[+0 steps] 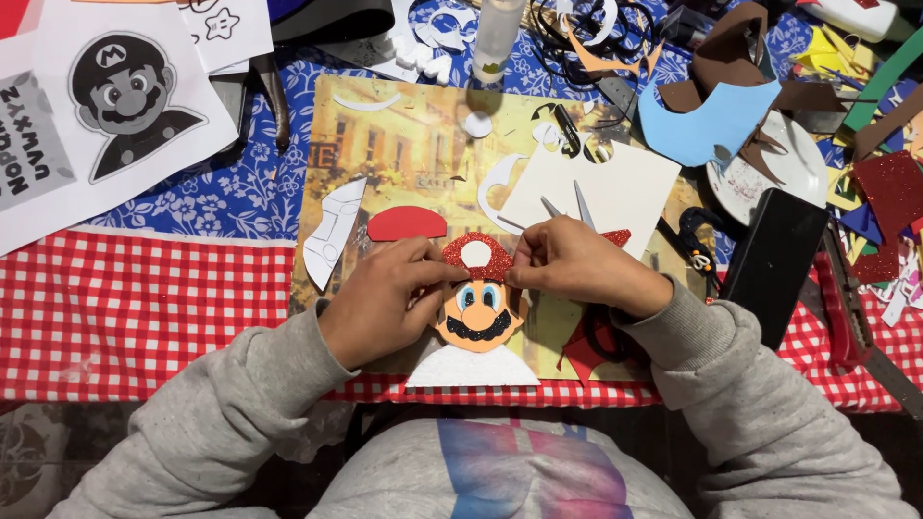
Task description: Assembling a paper and foam Mario character by gluing various cutouts onto a base.
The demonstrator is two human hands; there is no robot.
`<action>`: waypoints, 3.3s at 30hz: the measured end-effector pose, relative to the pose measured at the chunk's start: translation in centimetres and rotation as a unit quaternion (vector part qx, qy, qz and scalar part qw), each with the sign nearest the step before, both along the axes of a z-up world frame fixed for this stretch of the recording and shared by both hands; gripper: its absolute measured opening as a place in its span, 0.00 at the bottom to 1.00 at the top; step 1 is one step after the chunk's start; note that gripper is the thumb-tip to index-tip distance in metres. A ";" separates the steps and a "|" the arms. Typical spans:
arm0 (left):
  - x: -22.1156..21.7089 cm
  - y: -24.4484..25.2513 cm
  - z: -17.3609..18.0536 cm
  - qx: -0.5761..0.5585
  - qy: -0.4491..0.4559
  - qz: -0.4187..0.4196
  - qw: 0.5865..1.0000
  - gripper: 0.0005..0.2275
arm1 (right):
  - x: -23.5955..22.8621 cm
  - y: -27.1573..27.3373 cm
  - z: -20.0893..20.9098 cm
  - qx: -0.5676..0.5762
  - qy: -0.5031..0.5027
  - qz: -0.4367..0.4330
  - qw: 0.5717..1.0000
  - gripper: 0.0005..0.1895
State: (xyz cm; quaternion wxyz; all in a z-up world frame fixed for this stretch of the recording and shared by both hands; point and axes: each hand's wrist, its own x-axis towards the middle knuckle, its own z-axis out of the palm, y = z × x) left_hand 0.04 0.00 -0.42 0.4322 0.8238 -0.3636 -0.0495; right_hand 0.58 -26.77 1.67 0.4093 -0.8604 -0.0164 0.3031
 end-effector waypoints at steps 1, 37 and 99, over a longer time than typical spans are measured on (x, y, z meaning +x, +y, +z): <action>0.0 0.0 0.1 0.000 0.000 0.000 1.000 0.11 | 0.0 0.0 0.0 0.000 0.000 0.000 1.000 0.10; 0.3 0.0 -0.6 -0.034 0.078 0.009 0.996 0.11 | 0.0 -0.2 0.3 0.020 -0.002 0.000 1.000 0.11; -1.9 -0.2 6.2 -0.022 -0.164 0.030 0.986 0.05 | -3.5 2.1 6.3 -0.132 -0.264 0.152 0.943 0.10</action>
